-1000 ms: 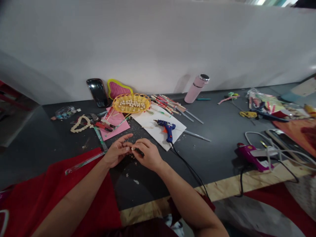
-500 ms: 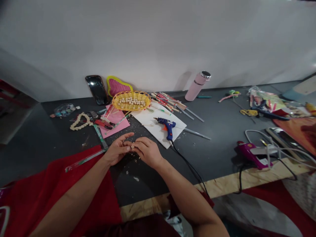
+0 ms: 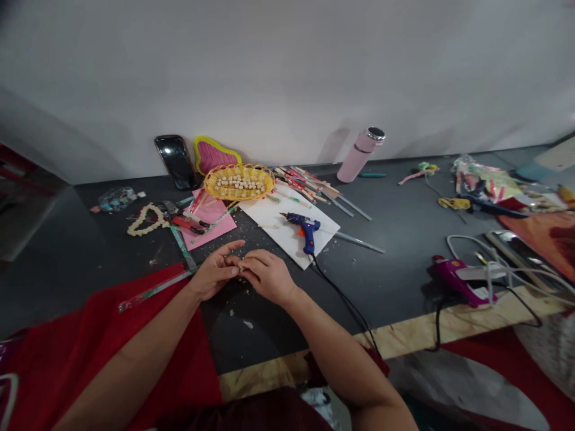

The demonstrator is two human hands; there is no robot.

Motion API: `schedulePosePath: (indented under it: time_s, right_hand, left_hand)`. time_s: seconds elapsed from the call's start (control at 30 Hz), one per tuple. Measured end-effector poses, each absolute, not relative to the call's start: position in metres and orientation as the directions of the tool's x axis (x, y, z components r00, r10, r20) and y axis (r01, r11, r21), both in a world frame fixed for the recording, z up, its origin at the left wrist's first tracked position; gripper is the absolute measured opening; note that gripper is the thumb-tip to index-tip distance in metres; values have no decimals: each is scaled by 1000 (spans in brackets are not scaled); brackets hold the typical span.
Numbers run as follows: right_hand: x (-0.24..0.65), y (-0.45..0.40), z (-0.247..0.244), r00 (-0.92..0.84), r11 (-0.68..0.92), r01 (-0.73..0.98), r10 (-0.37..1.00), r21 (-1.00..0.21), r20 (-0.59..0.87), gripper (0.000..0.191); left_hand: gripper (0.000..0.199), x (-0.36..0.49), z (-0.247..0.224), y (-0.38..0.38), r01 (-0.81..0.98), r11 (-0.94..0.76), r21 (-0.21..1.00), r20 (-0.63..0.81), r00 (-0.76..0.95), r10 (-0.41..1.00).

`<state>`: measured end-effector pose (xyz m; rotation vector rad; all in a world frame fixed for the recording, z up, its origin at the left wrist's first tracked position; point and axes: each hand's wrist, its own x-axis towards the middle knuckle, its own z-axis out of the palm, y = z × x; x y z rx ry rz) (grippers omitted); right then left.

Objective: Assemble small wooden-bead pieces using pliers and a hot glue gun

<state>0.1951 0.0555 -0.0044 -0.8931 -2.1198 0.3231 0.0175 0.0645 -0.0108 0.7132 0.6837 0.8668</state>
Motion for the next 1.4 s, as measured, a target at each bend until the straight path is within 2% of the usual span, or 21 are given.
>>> schedulePosePath:
  time_s: [0.17, 0.6, 1.0, 1.2, 1.4]
  right_hand:
    - [193, 54, -4, -443, 726, 482, 685, -491, 578, 12]
    - [191, 52, -8, -435, 708, 463, 706, -534, 559, 12]
    - [195, 53, -7, -374, 661, 431, 750, -614, 545, 12]
    - [195, 52, -3, -408, 681, 377, 730, -627, 548, 26]
    - [192, 53, -1, -392, 694, 353, 719, -628, 574, 15]
  left_hand:
    - [66, 19, -9, 64, -416, 444, 794, -238, 460, 856]
    - [77, 20, -5, 62, -410, 398, 821, -222, 412, 884]
    - [74, 18, -6, 62, -467, 462, 754, -213, 491, 844]
    - [73, 17, -7, 63, -468, 448, 762, -211, 474, 855]
    - [72, 17, -7, 64, -458, 458, 762, -221, 481, 849]
